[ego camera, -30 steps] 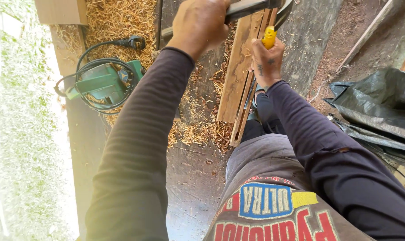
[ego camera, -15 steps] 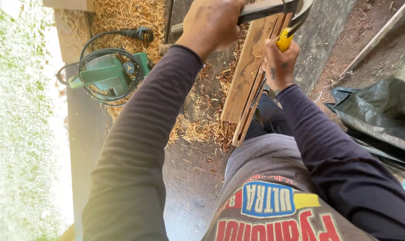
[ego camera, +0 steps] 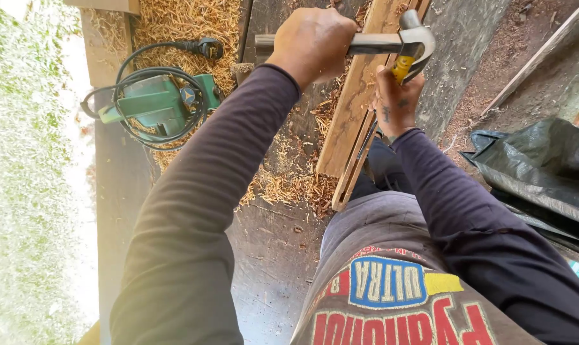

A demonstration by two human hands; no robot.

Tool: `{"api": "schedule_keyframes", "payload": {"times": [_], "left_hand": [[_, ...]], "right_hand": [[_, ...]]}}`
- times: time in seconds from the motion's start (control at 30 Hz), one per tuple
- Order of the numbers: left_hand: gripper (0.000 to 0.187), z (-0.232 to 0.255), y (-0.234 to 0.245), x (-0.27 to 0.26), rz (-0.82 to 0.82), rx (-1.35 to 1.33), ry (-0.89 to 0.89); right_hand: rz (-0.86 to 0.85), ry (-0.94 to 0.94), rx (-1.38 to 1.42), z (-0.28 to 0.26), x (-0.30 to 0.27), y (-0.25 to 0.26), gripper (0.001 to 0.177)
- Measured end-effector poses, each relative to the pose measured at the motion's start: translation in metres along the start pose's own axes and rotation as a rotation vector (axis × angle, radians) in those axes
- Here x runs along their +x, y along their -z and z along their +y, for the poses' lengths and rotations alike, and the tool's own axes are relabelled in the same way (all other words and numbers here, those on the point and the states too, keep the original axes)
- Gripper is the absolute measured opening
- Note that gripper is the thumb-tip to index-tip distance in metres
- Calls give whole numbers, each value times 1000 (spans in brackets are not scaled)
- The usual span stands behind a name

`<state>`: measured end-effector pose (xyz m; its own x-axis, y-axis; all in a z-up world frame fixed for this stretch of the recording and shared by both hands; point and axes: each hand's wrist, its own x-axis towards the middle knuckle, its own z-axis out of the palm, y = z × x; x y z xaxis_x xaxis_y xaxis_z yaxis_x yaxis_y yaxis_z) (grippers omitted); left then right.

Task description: Chisel a groove into a piece of wood held in a clamp using a hammer and chisel.

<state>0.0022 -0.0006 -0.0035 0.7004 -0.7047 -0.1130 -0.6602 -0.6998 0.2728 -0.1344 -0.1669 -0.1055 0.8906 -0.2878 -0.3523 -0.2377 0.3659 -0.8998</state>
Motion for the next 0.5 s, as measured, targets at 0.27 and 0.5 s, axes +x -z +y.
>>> {"api": "schedule_keyframes", "payload": {"times": [0.27, 0.5], "left_hand": [[19, 0, -9, 6, 49, -3, 11], [10, -4, -18, 10, 73, -59, 67]], "right_hand": [[14, 10, 29, 4, -2, 2, 17], [8, 54, 29, 14, -3, 6, 18]]}}
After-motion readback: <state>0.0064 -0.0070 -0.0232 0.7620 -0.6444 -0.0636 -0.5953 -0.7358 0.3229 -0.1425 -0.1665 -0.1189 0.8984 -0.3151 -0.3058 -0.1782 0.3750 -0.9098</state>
